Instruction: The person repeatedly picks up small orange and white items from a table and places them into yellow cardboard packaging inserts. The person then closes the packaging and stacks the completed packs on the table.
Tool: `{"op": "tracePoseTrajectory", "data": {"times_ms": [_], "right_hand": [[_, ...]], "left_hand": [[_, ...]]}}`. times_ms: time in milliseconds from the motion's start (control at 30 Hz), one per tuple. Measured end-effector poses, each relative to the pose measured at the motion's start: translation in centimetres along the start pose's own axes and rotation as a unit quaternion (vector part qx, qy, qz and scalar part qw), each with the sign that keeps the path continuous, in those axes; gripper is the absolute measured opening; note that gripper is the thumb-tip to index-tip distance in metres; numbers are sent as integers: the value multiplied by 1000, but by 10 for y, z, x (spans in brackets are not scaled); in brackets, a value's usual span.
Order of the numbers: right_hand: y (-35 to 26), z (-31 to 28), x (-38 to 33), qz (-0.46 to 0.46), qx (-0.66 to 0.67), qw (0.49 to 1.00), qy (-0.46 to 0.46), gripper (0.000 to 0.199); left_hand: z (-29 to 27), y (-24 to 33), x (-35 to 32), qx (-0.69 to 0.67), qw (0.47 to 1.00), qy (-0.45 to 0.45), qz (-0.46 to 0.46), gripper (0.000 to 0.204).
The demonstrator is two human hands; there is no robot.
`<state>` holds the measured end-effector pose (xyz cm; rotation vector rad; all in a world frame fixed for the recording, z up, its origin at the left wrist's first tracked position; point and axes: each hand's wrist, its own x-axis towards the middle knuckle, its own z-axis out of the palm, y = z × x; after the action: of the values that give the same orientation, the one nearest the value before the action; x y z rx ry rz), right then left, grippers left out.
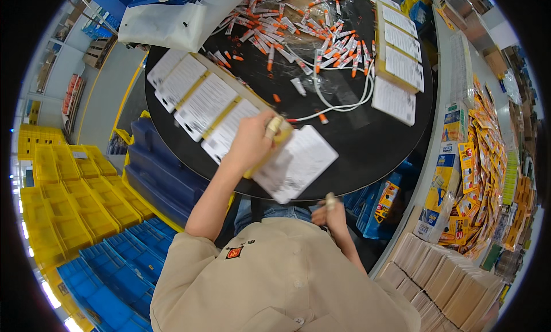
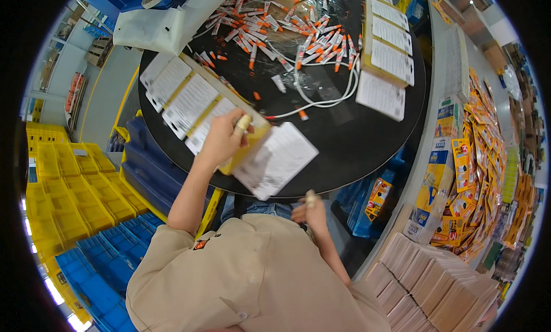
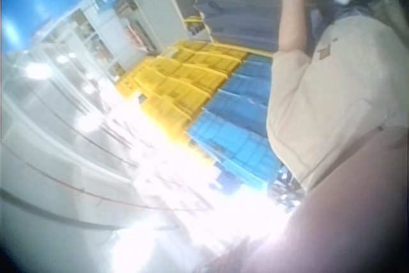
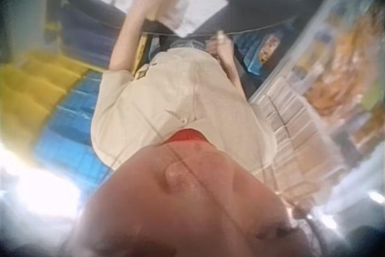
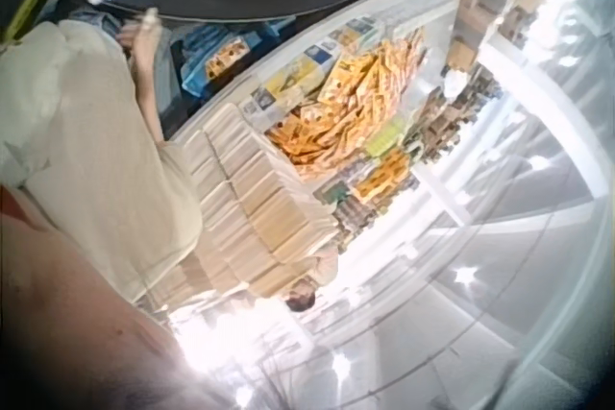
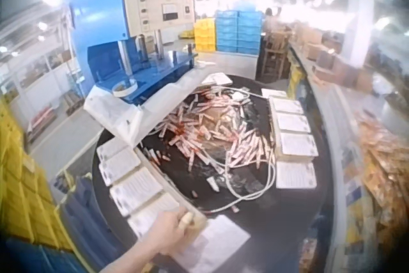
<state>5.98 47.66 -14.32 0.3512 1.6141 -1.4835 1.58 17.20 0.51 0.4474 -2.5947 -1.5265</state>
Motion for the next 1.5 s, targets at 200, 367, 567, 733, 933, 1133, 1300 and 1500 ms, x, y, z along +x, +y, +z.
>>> {"op": "tracePoseTrajectory", "data": {"times_ms": [200, 367, 567, 733, 933, 1133, 1300, 1500], "right_hand": [[-89, -48, 19, -456, -80, 841, 279, 29], [-142, -140, 113, -299, -267, 724, 562, 51], [-100, -131, 122, -195, 105, 846, 485, 61], [-24, -34, 94, -251, -9, 799, 547, 61], [-46, -18, 49, -358, -272, 741, 498, 65], [-141, -4, 15, -469, -507, 676, 258, 44], [-139, 65, 21, -586, -534, 596, 125, 36], [-152, 144, 35, -744, -406, 531, -14, 29]], "left_hand": [[45, -2, -35, 41, 993, -93, 52, 16], [61, -18, -61, -2, 996, -55, -66, 10], [5, -68, -64, 113, 980, 148, -67, 9], [-89, -113, -40, 139, 964, 158, -164, 22], [-147, -123, -13, -4, 967, 127, -222, 25], [-137, -92, -15, 65, 947, 309, 54, 21], [-136, -49, -40, -8, 954, 298, 27, 19], [-97, 23, -37, -113, 967, 220, 64, 11]]}}
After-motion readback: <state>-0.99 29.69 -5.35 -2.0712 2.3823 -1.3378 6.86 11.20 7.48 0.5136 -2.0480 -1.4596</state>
